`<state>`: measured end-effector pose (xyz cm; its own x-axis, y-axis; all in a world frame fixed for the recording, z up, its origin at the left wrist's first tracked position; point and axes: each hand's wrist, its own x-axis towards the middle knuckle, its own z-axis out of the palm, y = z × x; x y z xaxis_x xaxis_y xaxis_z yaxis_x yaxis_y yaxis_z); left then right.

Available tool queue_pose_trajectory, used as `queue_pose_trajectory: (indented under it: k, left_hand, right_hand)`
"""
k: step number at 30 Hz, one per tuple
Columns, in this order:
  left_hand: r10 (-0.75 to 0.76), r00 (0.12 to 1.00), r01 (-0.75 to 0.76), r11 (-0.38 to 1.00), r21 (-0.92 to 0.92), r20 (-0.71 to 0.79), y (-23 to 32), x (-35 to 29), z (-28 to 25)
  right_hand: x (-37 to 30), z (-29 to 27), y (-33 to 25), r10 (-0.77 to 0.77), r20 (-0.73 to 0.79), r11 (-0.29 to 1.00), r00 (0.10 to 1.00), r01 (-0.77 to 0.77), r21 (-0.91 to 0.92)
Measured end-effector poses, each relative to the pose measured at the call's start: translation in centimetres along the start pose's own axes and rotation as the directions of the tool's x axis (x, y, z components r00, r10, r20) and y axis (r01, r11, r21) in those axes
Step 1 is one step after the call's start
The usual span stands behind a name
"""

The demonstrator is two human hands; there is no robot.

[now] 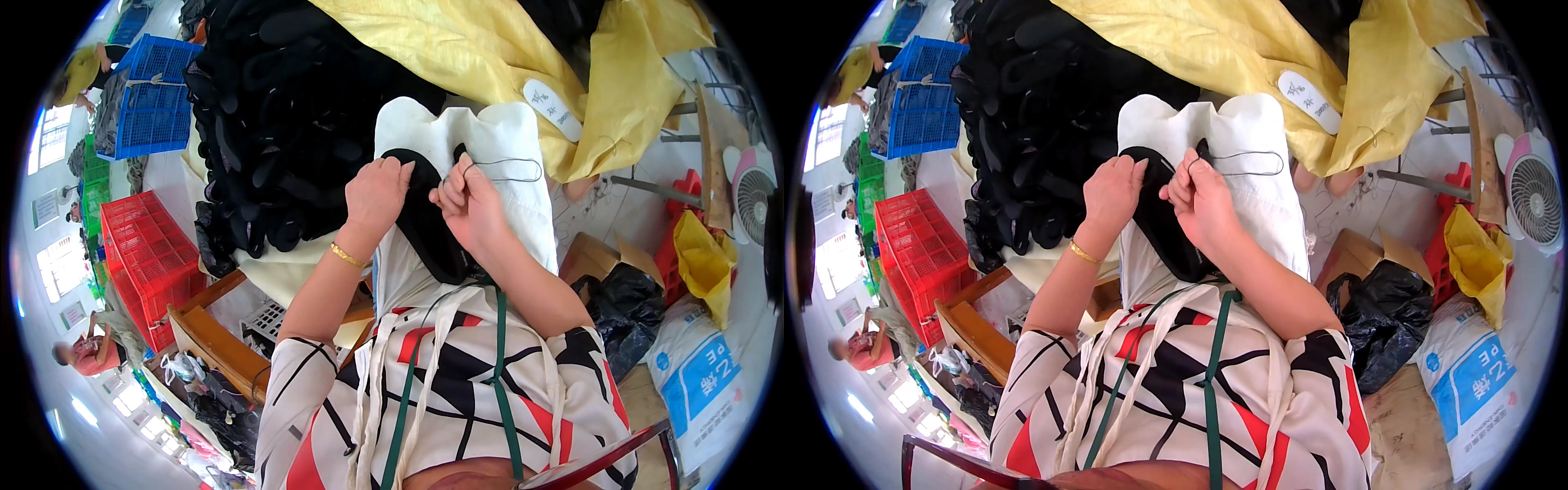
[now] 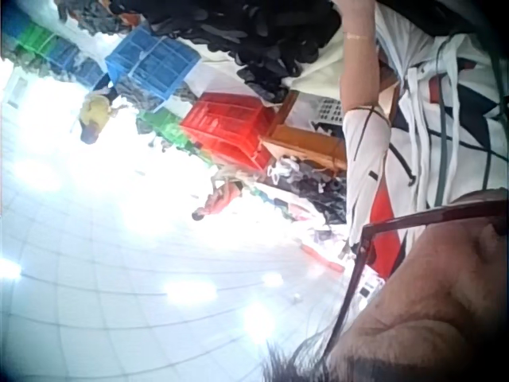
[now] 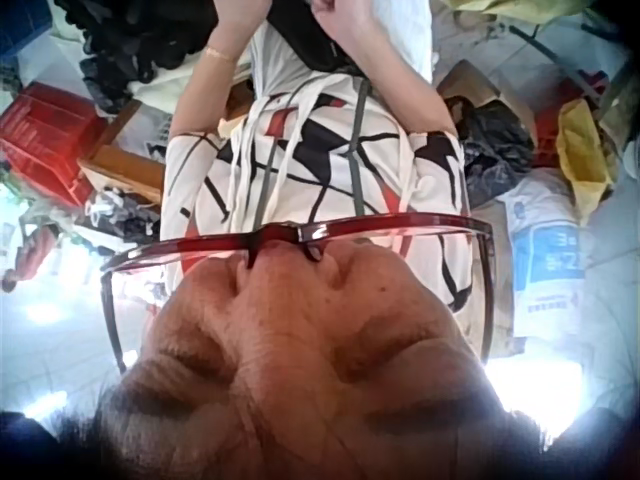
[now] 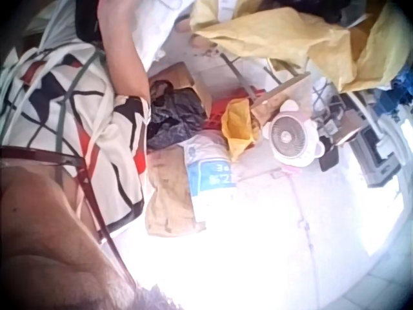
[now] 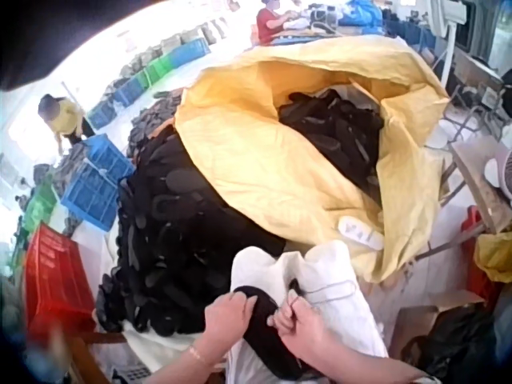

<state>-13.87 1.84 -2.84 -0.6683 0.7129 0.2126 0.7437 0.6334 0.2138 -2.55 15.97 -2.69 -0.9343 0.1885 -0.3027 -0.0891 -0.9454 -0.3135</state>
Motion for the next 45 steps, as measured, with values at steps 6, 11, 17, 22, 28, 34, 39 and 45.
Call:
queue_pose_trajectory:
  k: [6, 11, 17, 22, 28, 34, 39, 45]
  left_hand:
    - [0.014, 0.999, -0.015, 1.0, 0.009, 0.047, 0.5, -0.5, 0.9]
    - [-0.04, 0.976, 0.105, 0.949, -0.298, 0.215, -1.4, 0.1, -0.5]
    - [0.068, 0.997, -0.061, 0.982, -0.177, 0.033, 0.9, 0.5, -5.3]
    - [-0.152, 0.907, 0.195, 0.978, -0.073, 0.392, 3.7, 1.1, -5.9]
    - [-0.109, 0.971, 0.139, 0.981, -0.132, 0.214, 1.9, 0.2, -2.6]
    - [-0.168, 0.932, 0.278, 0.901, -0.334, 0.321, 0.1, -0.3, -1.4]
    - [-0.128, 0.969, 0.203, 0.898, -0.39, 0.21, -0.1, -1.1, -0.3]
    - [-0.179, 0.902, 0.398, 0.698, -0.595, 0.394, -1.2, -0.3, -1.4]
  right_hand:
    - [-5.5, 2.0, 0.6, -0.124, -0.046, 0.967, 0.991, 0.111, -0.228]
    - [-4.0, 1.6, 0.3, -0.158, -0.008, 0.96, 0.987, 0.151, -0.234]
    - [-3.9, 1.4, 0.8, -0.182, -0.002, 0.965, 0.983, 0.178, -0.191]
    - [-5.6, 2.4, 1.9, -0.318, 0.191, 0.782, 0.929, 0.37, -0.502]
    - [-5.9, 2.6, 1.6, -0.252, 0.364, 0.524, 0.897, 0.443, -0.727]
    - [-5.9, 2.2, 1.3, -0.229, 0.276, 0.511, 0.934, 0.356, -0.782]
    - [-7.4, 3.3, 1.7, -0.238, 0.357, 0.375, 0.903, 0.425, -0.824]
    - [-6.5, 2.7, 0.3, -0.241, 0.35, 0.49, 0.905, 0.425, -0.761]
